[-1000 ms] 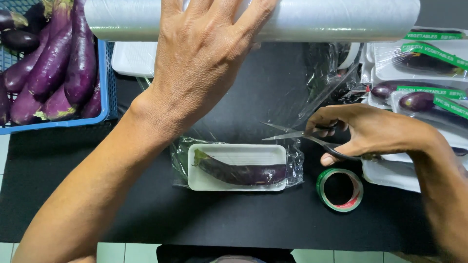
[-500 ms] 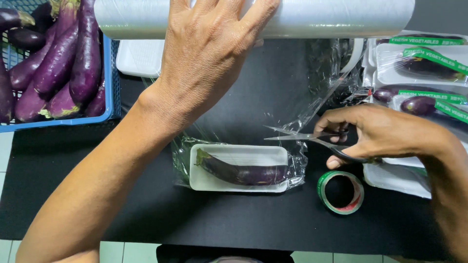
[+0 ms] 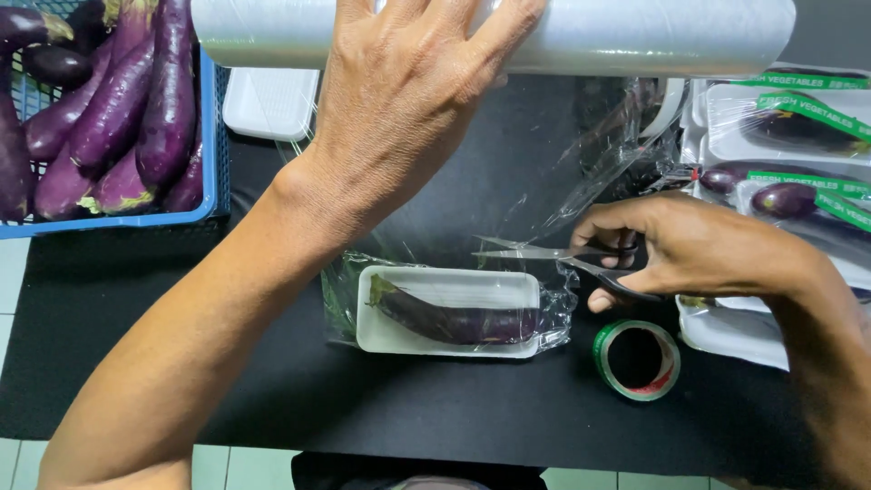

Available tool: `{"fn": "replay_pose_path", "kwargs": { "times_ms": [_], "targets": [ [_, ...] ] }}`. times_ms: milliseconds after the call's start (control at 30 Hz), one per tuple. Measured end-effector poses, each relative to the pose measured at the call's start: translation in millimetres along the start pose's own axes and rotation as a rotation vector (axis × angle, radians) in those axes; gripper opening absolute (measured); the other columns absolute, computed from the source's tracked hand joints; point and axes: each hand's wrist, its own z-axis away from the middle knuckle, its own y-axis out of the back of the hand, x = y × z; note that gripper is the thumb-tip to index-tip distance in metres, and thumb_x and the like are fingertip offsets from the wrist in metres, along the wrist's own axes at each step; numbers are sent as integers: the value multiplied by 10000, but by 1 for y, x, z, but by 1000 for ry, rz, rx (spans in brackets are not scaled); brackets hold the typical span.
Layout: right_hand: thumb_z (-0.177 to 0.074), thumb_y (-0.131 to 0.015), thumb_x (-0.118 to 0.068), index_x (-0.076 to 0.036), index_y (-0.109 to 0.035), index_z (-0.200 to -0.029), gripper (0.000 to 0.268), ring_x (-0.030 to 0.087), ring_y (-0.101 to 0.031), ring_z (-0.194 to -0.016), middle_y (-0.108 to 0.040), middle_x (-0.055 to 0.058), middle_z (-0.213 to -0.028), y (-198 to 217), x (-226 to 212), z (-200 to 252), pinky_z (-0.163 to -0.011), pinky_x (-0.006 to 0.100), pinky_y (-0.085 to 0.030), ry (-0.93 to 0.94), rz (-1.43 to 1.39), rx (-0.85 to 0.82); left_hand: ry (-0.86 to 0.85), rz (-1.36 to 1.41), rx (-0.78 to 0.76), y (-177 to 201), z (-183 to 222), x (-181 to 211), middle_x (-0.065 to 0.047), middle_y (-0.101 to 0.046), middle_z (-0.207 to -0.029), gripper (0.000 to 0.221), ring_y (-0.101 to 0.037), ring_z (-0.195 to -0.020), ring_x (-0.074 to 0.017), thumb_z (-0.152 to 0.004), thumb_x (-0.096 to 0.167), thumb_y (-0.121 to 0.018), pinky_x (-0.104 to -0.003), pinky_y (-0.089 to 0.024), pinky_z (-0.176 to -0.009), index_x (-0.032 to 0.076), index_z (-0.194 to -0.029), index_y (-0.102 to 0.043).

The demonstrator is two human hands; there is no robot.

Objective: The person places an eggplant onto a styrofoam tray, pulls plastic wrap over it, and uses scissors and tape to secure the packaging.

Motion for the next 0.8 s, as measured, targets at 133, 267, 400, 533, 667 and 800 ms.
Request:
{"fn": "replay_pose_path", "kwargs": {
  "times_ms": [133, 267, 400, 533, 667, 800],
  "targets": [
    [-599, -884, -627, -319, -681, -1281, 776, 138, -754, -1137, -751, -114, -1337, -2, -18, -4, -863, 351, -606, -53, 86, -48, 12, 52, -9, 0, -1, 5, 89, -622, -1040, 503, -625, -881, -139, -904, 123, -725, -317, -442, -710, 305, -1348, -573],
    [-623, -882, -585, -286, -714, -1250, 714, 170, -747, -1153, -775, -58, -1286, -11, 0, -19, -899, 360, -624, 69, 87, 26, 5, 35, -4, 1, -2, 5, 82, -644, -1124, 542, -645, -955, -137, -916, 83, -721, -318, -454, -723, 289, -1388, -552],
    [-623, -851, -635, -223, -663, -1309, 822, 194, -741, -1188, -731, -9, -1347, -8, -18, -16, -929, 360, -641, 93, 79, 8, 1, 1, -5, 2, -2, 5, 96, -646, -1151, 533, -650, -938, -123, -933, 123, -717, -315, -462, -731, 302, -1398, -528],
    [-645, -844, -619, -179, -559, -1424, 939, 259, -686, -1265, -642, 82, -1438, -19, -5, -30, -987, 425, -629, 140, 93, 24, 20, 52, 31, 0, 0, 5, 123, -602, -972, 530, -616, -808, -111, -864, 87, -707, -301, -439, -663, 319, -1320, -567],
    [-706, -857, -539, -143, -570, -1409, 857, 272, -696, -1235, -613, 128, -1443, -19, -2, -35, -991, 395, -631, 176, 172, 55, 19, 54, 72, -2, -1, 4, 108, -615, -1001, 531, -612, -816, -114, -849, 29, -690, -306, -429, -667, 313, -1282, -574],
    [-609, -865, -678, -137, -538, -1441, 1046, 289, -660, -1289, -611, 102, -1455, -13, -28, -29, -1035, 450, -582, 88, 116, 20, 5, 27, 62, -2, -2, 5, 107, -624, -1009, 494, -612, -815, -96, -905, 90, -728, -274, -452, -655, 312, -1313, -559]
  ]
}}
